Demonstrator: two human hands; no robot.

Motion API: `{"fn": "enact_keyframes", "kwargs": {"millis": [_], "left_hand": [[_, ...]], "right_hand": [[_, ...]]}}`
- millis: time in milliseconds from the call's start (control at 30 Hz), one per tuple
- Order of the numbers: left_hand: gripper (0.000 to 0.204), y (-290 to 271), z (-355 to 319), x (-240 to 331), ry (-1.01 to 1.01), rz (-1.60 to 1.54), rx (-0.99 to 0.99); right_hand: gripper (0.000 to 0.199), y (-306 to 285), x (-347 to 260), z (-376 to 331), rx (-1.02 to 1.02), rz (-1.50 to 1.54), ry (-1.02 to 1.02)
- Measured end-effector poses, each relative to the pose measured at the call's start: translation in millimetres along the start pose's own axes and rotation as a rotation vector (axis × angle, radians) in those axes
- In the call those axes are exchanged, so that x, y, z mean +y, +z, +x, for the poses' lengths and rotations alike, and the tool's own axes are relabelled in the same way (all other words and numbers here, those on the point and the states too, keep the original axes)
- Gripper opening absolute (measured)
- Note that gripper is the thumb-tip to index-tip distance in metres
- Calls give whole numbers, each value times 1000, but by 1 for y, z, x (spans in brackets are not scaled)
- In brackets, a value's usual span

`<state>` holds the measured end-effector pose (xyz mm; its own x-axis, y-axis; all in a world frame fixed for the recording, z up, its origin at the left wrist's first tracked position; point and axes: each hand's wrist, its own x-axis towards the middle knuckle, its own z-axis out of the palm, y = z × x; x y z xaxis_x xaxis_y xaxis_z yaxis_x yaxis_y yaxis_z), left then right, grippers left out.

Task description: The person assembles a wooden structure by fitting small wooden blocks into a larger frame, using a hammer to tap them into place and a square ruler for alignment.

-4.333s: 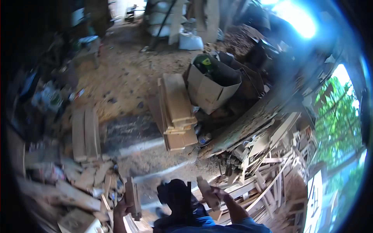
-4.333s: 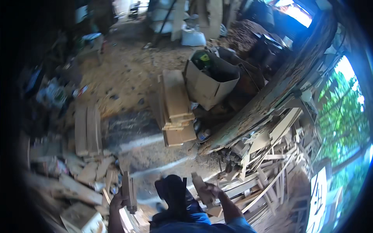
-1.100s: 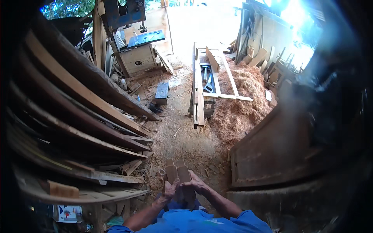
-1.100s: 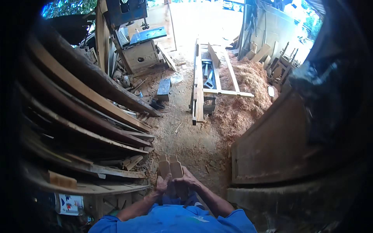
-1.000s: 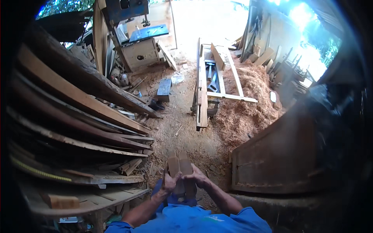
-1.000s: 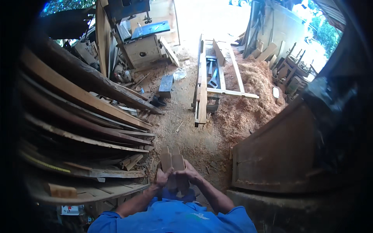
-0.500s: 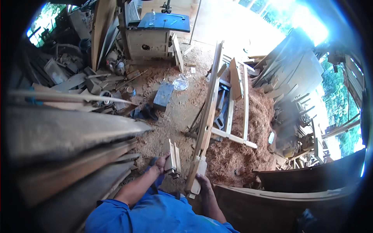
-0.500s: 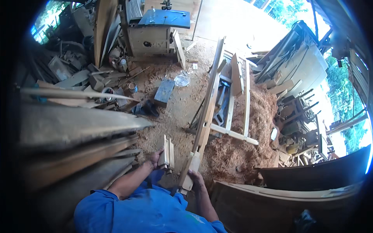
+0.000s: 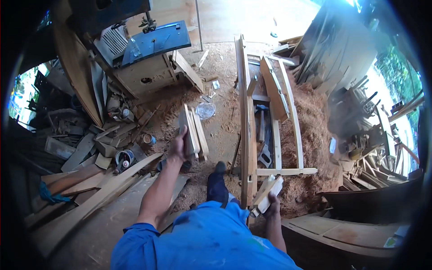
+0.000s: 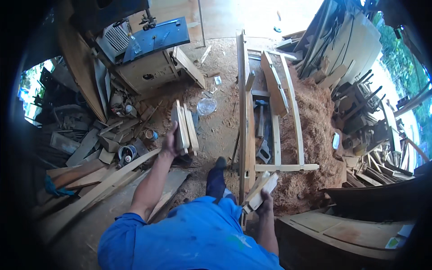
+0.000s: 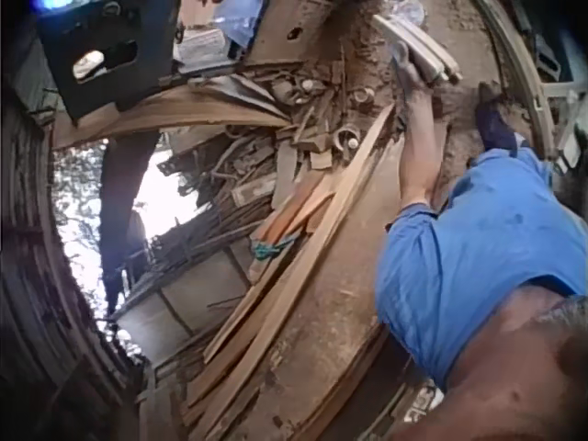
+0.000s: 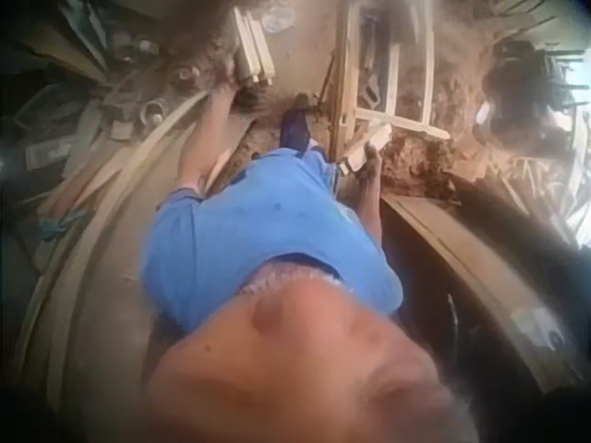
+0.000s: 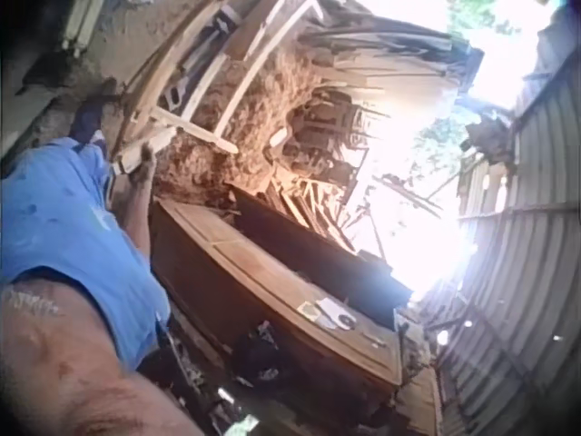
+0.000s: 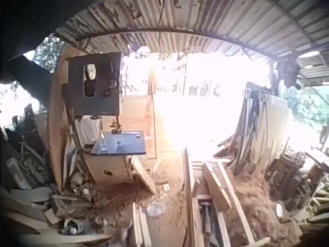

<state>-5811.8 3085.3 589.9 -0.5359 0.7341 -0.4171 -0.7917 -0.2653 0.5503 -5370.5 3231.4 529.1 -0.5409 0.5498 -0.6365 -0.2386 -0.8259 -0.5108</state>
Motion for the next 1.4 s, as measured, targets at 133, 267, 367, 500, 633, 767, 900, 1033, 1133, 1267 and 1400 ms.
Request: {"fn": "enact_keyframes", "kwargs": {"millis": [133,267,367,500,633,767,900,1033,1133,1267,1400], "left_hand": [[73,33,105,74,102,-180,-402],[73,71,175,130,195,56,-364],[63,90,241,175,214,215,-69],[55,104,357,217,358,461,246],[51,70,495,309,468,750,311],[58,14,621,442,600,1004,244],[66,-20,712,520,417,953,335],[67,-42,752,549,216,1030,411],[68,-61,761,584,169,973,343],[69,-50,771,585,182,1131,355],[69,-37,767,601,94,1231,499]], "right_hand": [[69,54,-55,100,-162,-32,-12],[68,103,-104,180,-171,-93,-4],[70,138,-132,221,-116,-90,-22],[66,177,-160,255,-48,53,-125],[66,189,-173,299,191,13,-221],[70,206,-177,369,211,177,-287],[72,221,-188,400,303,243,-316],[78,262,-216,415,395,80,-343],[82,286,-232,437,377,114,-346],[70,286,-246,448,392,146,-367],[65,287,-262,463,424,206,-363]]}}
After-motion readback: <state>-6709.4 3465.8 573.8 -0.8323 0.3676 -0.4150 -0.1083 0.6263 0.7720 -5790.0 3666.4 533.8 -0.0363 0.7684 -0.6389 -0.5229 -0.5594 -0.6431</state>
